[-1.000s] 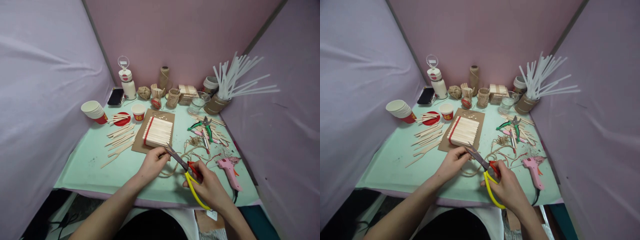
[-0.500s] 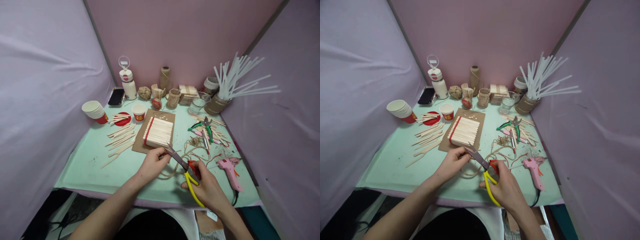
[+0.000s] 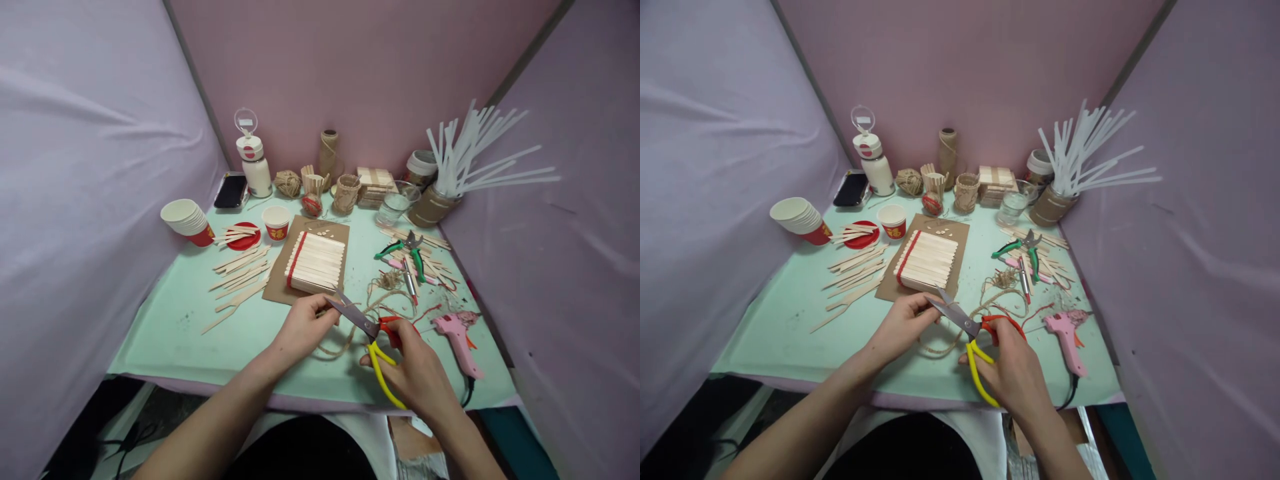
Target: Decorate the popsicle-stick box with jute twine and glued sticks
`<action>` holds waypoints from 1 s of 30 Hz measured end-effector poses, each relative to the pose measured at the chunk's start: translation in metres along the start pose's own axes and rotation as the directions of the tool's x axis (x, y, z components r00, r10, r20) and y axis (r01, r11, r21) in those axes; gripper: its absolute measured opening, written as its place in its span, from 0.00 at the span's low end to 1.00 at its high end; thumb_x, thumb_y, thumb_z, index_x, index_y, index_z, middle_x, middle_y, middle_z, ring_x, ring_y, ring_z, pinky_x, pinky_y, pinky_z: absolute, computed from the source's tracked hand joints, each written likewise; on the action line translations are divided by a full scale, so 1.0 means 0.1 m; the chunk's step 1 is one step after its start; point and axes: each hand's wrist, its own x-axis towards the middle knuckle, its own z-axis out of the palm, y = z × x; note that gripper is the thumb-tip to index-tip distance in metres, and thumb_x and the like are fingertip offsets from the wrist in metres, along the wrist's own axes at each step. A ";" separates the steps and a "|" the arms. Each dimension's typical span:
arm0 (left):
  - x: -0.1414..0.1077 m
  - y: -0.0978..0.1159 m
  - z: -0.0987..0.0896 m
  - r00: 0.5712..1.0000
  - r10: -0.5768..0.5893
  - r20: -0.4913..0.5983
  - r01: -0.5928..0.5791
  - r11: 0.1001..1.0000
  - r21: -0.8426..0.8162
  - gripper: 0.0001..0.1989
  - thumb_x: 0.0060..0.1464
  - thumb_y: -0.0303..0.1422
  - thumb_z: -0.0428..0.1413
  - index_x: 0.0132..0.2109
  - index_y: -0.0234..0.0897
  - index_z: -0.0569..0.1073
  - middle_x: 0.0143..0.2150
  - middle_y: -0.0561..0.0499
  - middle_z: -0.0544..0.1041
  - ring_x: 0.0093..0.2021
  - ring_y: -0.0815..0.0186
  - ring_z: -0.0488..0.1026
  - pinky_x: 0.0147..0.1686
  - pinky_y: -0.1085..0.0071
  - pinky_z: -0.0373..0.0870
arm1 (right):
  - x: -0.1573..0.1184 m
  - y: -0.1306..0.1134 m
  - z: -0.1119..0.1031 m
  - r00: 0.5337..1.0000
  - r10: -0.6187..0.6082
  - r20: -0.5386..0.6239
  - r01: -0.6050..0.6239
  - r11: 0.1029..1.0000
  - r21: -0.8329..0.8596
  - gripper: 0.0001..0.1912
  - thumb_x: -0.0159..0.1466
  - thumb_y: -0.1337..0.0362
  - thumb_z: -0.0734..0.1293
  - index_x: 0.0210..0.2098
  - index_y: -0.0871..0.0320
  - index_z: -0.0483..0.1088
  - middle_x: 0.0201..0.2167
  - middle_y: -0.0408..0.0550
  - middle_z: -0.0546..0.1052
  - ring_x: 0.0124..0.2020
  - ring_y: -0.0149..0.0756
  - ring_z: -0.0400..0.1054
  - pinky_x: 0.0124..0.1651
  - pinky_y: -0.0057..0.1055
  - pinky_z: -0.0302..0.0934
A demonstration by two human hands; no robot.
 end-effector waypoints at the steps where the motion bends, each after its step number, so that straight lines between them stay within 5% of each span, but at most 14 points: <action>1: 0.00 0.01 0.00 1.000 -0.002 0.004 0.002 1.000 0.006 0.10 0.48 0.28 0.49 0.35 0.32 0.75 0.32 0.51 0.76 0.32 0.68 0.69 0.34 0.74 0.63 | 0.00 0.00 0.00 1.000 -0.005 -0.003 0.005 1.000 -0.009 0.14 0.53 0.60 0.66 0.36 0.55 0.59 0.29 0.44 0.71 0.30 0.36 0.67 0.31 0.29 0.59; 10: 0.02 0.02 -0.01 1.000 -0.007 0.018 0.007 1.000 0.022 0.08 0.49 0.28 0.50 0.31 0.33 0.73 0.29 0.52 0.74 0.31 0.68 0.69 0.34 0.74 0.62 | 0.00 0.01 -0.01 0.999 0.031 0.040 -0.031 0.999 -0.011 0.13 0.53 0.58 0.66 0.32 0.54 0.56 0.22 0.38 0.66 0.22 0.32 0.61 0.25 0.27 0.53; 15: 0.02 0.04 0.01 1.000 0.004 0.017 -0.004 1.000 -0.011 0.09 0.51 0.33 0.52 0.27 0.34 0.71 0.26 0.52 0.72 0.30 0.68 0.67 0.33 0.74 0.62 | -0.01 0.05 0.03 0.992 0.096 0.078 -0.108 0.978 0.180 0.14 0.54 0.58 0.66 0.28 0.53 0.53 0.19 0.36 0.64 0.20 0.30 0.58 0.23 0.25 0.51; 21: 0.03 -0.02 0.05 0.999 -0.039 -0.021 0.034 0.983 -0.179 0.10 0.51 0.37 0.54 0.35 0.34 0.73 0.28 0.51 0.73 0.32 0.69 0.68 0.33 0.74 0.61 | 0.38 0.19 0.01 0.939 0.297 -0.172 -0.200 0.881 0.430 0.14 0.55 0.54 0.64 0.35 0.55 0.58 0.27 0.42 0.69 0.26 0.32 0.64 0.27 0.27 0.56; 30: -0.12 -0.19 0.06 0.993 -0.121 -0.014 0.108 0.927 -0.359 0.14 0.48 0.38 0.58 0.39 0.33 0.72 0.29 0.50 0.74 0.28 0.72 0.66 0.29 0.75 0.61 | 1.38 0.12 0.16 0.948 0.290 -0.133 -0.296 0.955 -0.027 0.13 0.55 0.60 0.63 0.37 0.61 0.60 0.27 0.50 0.72 0.29 0.39 0.67 0.30 0.30 0.54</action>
